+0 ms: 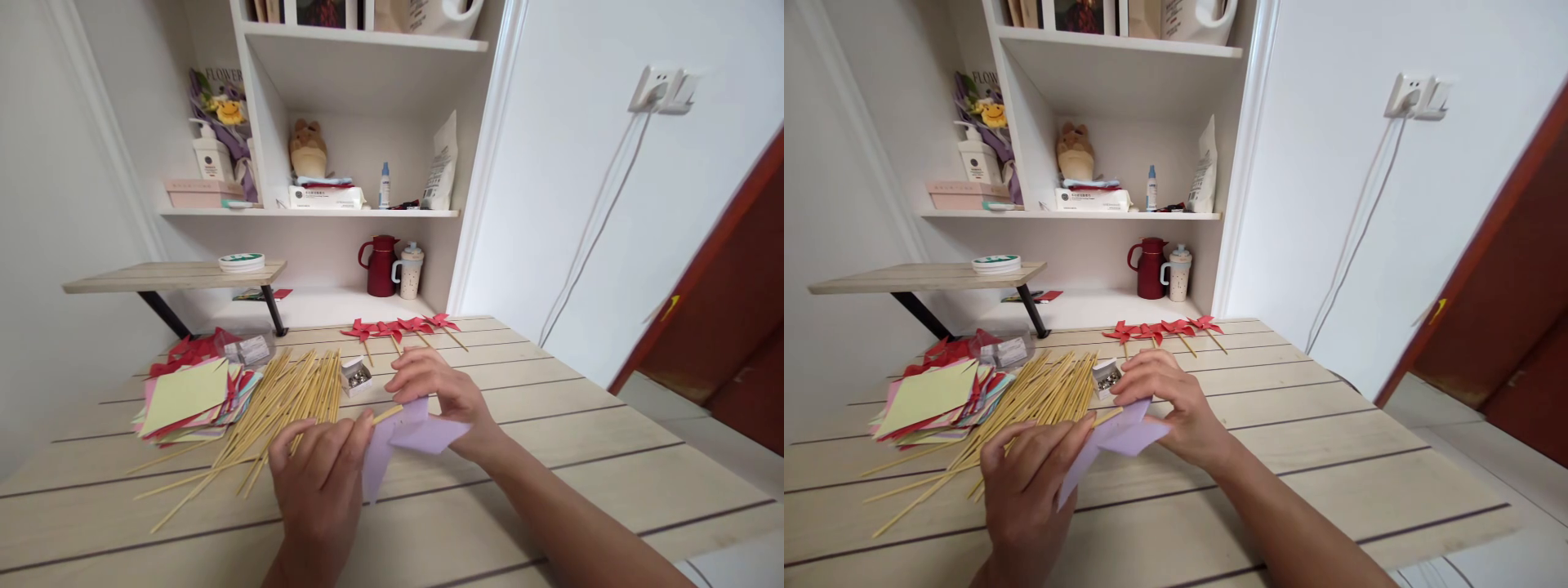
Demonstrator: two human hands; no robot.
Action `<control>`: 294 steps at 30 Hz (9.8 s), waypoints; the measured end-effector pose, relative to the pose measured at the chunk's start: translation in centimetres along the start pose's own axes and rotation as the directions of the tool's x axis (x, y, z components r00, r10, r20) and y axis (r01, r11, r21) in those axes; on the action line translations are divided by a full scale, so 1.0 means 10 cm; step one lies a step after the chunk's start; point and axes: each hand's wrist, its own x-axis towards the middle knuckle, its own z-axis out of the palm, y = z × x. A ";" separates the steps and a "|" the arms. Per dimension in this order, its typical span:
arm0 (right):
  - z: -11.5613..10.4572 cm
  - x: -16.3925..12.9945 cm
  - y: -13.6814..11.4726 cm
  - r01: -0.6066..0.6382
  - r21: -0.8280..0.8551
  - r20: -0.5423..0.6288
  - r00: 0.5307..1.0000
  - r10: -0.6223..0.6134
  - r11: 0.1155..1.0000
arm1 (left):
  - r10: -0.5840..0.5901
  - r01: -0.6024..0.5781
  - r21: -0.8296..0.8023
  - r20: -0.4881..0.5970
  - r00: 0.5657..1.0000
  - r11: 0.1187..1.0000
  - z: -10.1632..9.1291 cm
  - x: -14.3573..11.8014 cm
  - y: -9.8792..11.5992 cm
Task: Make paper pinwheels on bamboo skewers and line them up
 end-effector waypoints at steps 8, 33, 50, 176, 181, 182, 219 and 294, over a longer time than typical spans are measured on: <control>0.00 0.00 0.00 -0.014 0.004 0.029 0.999 0.014 1.000 | 0.009 -0.009 -0.006 0.005 1.000 1.000 0.02 -0.01 0.00; 0.06 -0.15 0.10 -0.140 0.050 0.025 0.990 0.139 0.989 | -0.068 0.067 -0.021 -0.013 0.998 0.998 0.20 -0.05 -0.03; 0.28 -0.13 0.20 -0.649 0.555 -0.015 0.618 0.786 0.521 | -0.722 0.750 -0.563 0.671 0.167 -0.349 0.15 0.13 -0.04; 0.32 -0.18 -0.01 -0.308 0.127 -0.079 0.945 0.319 0.943 | -0.756 0.790 -0.434 0.301 0.581 0.434 0.10 0.07 0.21; 0.33 -0.19 0.01 -0.341 0.168 -0.115 0.925 0.362 0.925 | -0.739 0.788 -0.435 0.327 0.589 0.436 0.08 0.10 0.22; 0.34 -0.19 0.02 -0.337 0.166 -0.122 0.926 0.358 0.927 | -0.739 0.787 -0.432 0.323 0.591 0.440 0.09 0.10 0.21; 0.33 -0.14 -0.17 0.001 0.029 -0.133 0.991 0.003 1.000 | -0.228 0.208 -0.272 -0.044 0.973 0.940 -0.01 -0.07 0.10; 0.24 -0.03 -0.34 0.146 -0.106 -0.015 0.989 -0.149 0.984 | -0.244 0.203 -0.305 -0.101 0.965 0.930 0.03 -0.19 0.12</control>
